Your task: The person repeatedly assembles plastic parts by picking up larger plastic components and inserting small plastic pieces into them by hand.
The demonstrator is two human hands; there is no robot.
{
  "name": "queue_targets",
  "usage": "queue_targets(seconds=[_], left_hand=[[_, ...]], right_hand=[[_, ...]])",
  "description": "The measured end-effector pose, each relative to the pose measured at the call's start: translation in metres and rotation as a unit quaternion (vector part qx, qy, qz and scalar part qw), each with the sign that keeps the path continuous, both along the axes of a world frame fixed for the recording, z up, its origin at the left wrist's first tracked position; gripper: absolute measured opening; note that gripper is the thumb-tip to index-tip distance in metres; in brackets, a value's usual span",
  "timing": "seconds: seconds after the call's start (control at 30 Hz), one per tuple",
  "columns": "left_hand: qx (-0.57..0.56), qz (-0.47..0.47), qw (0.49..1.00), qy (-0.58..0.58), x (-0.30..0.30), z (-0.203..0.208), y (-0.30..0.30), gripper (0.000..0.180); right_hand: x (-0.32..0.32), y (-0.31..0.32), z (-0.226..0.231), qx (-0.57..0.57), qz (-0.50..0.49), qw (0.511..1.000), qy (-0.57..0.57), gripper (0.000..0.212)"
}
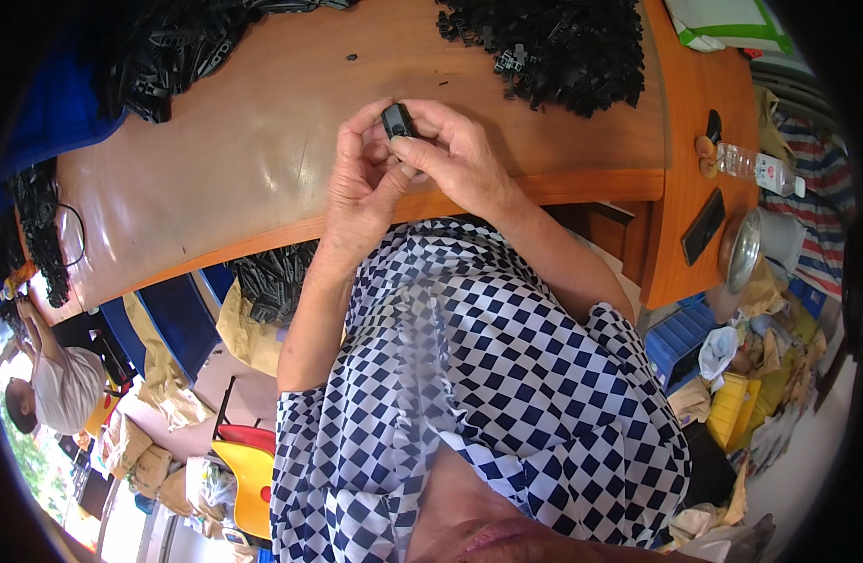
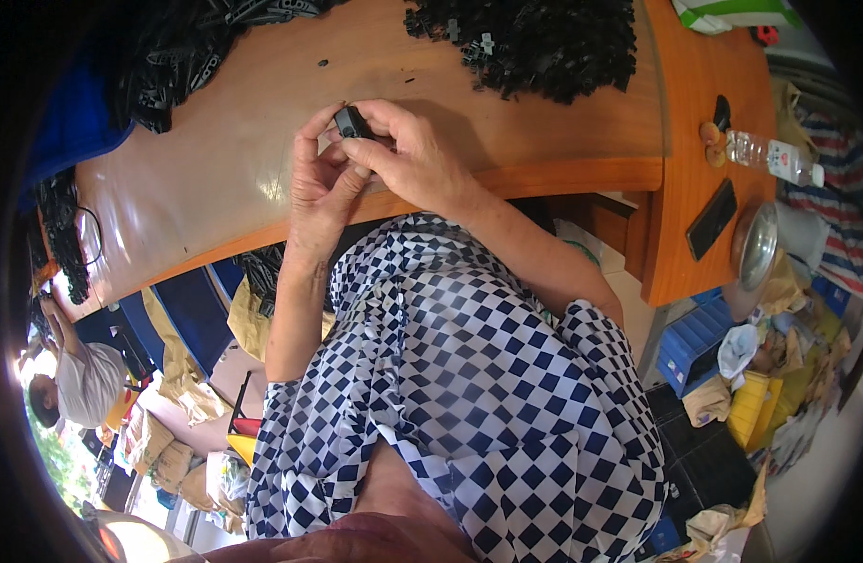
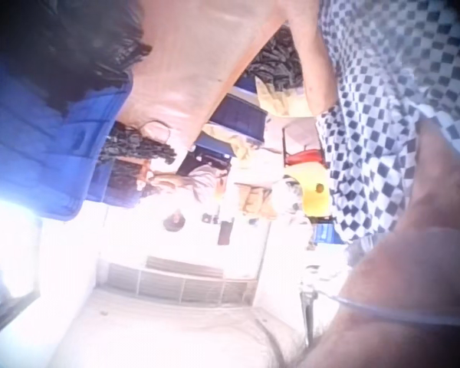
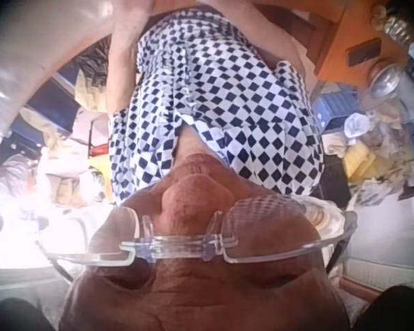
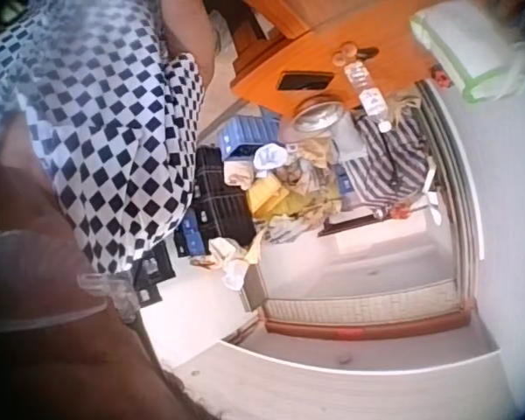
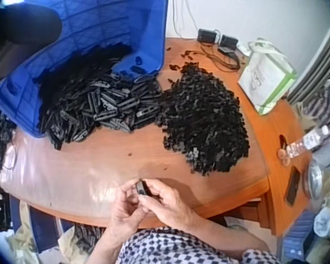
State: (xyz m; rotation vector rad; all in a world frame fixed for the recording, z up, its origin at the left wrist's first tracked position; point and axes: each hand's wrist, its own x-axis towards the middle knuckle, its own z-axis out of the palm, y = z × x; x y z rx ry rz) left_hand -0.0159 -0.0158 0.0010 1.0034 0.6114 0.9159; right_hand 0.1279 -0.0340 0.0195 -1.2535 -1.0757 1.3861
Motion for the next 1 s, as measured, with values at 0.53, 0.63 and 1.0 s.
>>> queue_targets(seconds=[0.53,0.63,1.0], left_hand=[[0.011,0.096,0.984,0.148,-0.014,0.008,0.106,0.019],[0.355,0.154,0.778,0.495,-0.013,0.019,0.144,0.027],[0.553,0.101,0.620,0.547,-0.013,0.027,0.167,0.020]], right_hand=[[0.073,-0.013,0.012,0.191,-0.131,0.663,-0.712,0.024],[0.073,-0.009,0.008,0.202,-0.138,0.652,-0.718,0.023],[0.075,-0.004,-0.007,0.223,-0.102,0.667,-0.703,0.019]])
